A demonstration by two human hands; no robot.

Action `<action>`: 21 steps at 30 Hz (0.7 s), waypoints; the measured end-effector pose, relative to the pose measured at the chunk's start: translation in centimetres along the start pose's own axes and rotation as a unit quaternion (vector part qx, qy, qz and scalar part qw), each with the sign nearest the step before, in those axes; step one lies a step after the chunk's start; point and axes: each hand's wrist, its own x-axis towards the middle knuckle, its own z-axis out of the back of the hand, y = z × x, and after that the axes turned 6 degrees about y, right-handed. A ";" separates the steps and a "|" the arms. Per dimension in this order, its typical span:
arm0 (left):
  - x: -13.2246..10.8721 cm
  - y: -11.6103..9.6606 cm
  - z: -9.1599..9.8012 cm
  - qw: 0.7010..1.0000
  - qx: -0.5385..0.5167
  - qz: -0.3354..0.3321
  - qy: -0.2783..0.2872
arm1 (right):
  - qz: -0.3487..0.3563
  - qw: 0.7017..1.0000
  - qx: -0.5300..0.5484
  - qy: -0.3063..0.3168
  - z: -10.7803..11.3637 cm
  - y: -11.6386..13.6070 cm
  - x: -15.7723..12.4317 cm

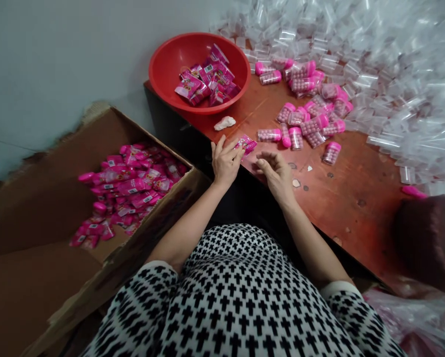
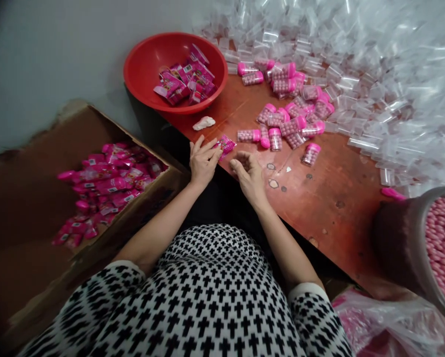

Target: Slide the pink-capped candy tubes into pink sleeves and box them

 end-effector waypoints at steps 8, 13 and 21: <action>0.5 -1.0 -0.2 0.999 -0.021 0.044 -0.008 | 0.009 1.000 -0.010 0.011 0.1 -0.2 1.4; 0.3 -2.3 0.2 0.997 -0.047 0.042 -0.053 | 0.029 0.999 -0.003 -0.019 -0.2 -0.5 1.8; -0.5 -3.9 1.3 0.965 -0.248 0.076 -0.036 | 0.043 0.998 0.046 -0.020 -0.6 -0.5 3.9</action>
